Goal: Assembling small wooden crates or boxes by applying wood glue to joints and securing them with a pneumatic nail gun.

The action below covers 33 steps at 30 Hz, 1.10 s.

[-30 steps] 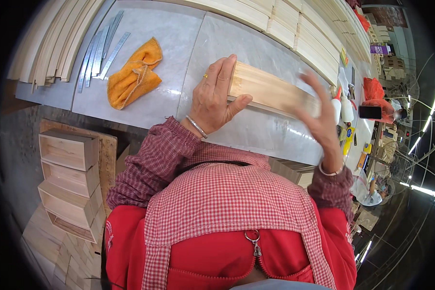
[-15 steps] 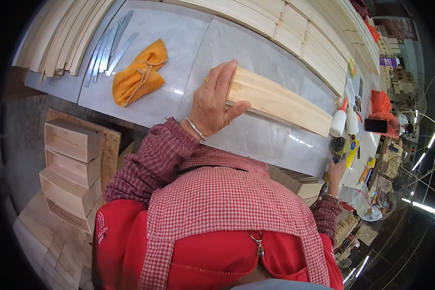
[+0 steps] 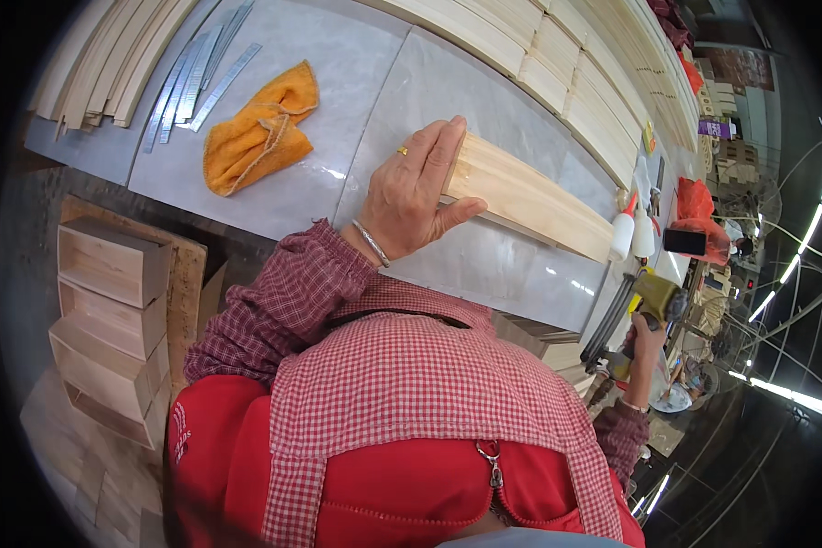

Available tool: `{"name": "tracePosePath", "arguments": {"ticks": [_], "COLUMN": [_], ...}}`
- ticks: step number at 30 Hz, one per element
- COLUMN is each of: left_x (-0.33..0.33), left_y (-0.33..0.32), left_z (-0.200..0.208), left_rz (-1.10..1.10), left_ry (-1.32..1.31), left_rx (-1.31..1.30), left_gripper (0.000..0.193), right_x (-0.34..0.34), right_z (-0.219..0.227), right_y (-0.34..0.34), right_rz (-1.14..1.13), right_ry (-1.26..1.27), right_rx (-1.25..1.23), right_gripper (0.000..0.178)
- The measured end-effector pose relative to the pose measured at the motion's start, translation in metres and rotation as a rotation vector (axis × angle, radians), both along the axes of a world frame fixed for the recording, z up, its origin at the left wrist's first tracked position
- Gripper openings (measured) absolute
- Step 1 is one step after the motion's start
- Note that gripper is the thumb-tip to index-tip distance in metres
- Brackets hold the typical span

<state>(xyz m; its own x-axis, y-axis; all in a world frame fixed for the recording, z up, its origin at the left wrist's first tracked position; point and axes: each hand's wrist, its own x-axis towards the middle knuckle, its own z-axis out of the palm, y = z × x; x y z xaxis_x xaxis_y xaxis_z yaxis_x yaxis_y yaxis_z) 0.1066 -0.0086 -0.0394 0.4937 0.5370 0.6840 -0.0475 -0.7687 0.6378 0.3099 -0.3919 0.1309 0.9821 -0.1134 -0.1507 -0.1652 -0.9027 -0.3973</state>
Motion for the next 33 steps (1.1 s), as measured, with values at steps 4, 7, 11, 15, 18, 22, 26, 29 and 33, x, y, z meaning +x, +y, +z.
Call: {"name": "tracePosePath", "arguments": {"ticks": [4, 7, 11, 15, 18, 22, 26, 29, 33], "left_x": [0.0, 0.002, -0.001, -0.003, -0.002, -0.001, -0.001, 0.0, 0.0], "left_y": [0.0, -0.001, -0.002, -0.002, -0.002, -0.002, -0.003, -0.002, -0.003], "left_z": [-0.001, -0.003, -0.001, 0.003, 0.002, 0.0, 0.0, -0.001, -0.001], "left_rz": [0.002, 0.018, 0.01, 0.003, -0.002, -0.006, -0.022, -0.018, -0.016], "left_ry": [-0.006, -0.006, 0.011, 0.027, 0.025, 0.011, 0.011, 0.002, -0.002], "left_rx": [0.003, 0.007, -0.023, -0.044, -0.052, -0.054, -0.069, -0.064, -0.06], "left_gripper": [0.072, 0.072, 0.072, 0.073, 0.074, 0.074, 0.075, 0.075, 0.075], "right_x": [-0.051, -0.079, -0.086, -0.081, -0.075, -0.07, -0.067, -0.066, -0.064], "right_z": [0.062, 0.084, 0.092, 0.081, 0.078, 0.075, 0.071, 0.067, 0.066], "right_y": [0.076, 0.144, 0.202, 0.226, 0.234, 0.248, 0.257, 0.263, 0.264], "right_rz": [0.105, 0.213, 0.435, 0.874, 0.906, 0.9, 0.899, 0.907, 0.903], "right_ry": [0.002, 0.067, 0.482, 0.421, 0.377, 0.393, 0.41, 0.424, 0.444], "right_rx": [0.045, -0.001, -0.06, -0.171, -0.191, -0.167, -0.133, -0.075, -0.021], "right_gripper": [0.024, 0.019, 0.038, 0.049, 0.052, 0.054, 0.055, 0.055, 0.054]}}
